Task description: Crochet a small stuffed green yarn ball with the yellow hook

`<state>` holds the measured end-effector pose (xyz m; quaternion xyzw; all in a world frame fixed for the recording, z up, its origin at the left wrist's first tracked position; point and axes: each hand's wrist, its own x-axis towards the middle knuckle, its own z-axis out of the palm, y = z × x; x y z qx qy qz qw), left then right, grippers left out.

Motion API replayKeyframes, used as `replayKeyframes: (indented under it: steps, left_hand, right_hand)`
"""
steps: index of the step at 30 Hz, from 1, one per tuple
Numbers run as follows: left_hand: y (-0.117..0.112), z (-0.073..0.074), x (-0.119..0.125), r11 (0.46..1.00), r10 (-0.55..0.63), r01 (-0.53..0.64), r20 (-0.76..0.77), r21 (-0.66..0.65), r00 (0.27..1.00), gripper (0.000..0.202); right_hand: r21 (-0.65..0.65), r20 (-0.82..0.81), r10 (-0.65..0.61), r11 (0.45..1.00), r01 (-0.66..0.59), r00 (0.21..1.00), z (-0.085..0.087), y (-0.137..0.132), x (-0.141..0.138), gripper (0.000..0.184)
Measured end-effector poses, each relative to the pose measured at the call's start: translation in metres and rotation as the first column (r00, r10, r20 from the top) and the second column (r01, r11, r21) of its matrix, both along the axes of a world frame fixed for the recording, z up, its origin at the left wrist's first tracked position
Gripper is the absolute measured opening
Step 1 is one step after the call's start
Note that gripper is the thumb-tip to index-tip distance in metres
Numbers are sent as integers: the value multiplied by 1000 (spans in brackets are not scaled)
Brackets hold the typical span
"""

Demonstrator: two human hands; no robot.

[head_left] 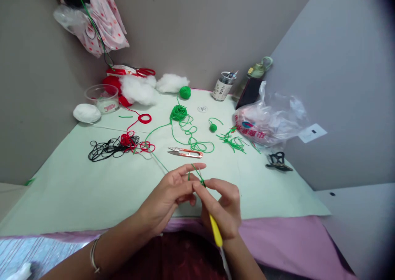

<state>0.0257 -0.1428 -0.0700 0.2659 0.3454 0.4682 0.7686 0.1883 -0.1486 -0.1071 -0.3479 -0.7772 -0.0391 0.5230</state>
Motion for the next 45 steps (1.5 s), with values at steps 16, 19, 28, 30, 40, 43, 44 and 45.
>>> replayKeyframes:
  steps: [16, 19, 28, 30, 40, 43, 44, 45]
  left_hand:
    - [-2, -1, 6, 987, 119, -108, -90, 119, 989, 43]
    - [0, -1, 5, 999, 30, -28, 68, -34, 997, 40]
    - [2, -6, 5, 984, 130, -117, -94, 137, 987, 26]
    - [0, -8, 6, 984, 112, -97, -93, 151, 989, 32]
    - [-1, -7, 1, 978, 128, -100, -148, 184, 981, 34]
    - [-1, -8, -1, 979, 115, -85, -162, 185, 980, 33]
    - [-1, -8, -1, 981, 107, -77, -164, 180, 981, 34]
    - [-1, -9, -2, 982, 98, -68, -166, 175, 981, 34]
  right_hand:
    - [-198, -237, 43, 976, -92, 970, 10, 1, -10, 34]
    - [-183, -247, 46, 979, -94, 968, 10, 0, -7, 34]
    - [-399, -610, 94, 821, -408, 787, 18, 7, -10, 22]
    - [-399, -607, 72, 834, -382, 791, 16, 7, -11, 22]
    - [-403, -742, 60, 757, -515, 668, 13, 9, -9, 19]
    - [-379, -830, 46, 684, -624, 555, 14, 10, -10, 18]
    - [-369, -849, 44, 665, -649, 527, 14, 10, -10, 18]
    - [-361, -859, 45, 653, -666, 509, 15, 10, -9, 19]
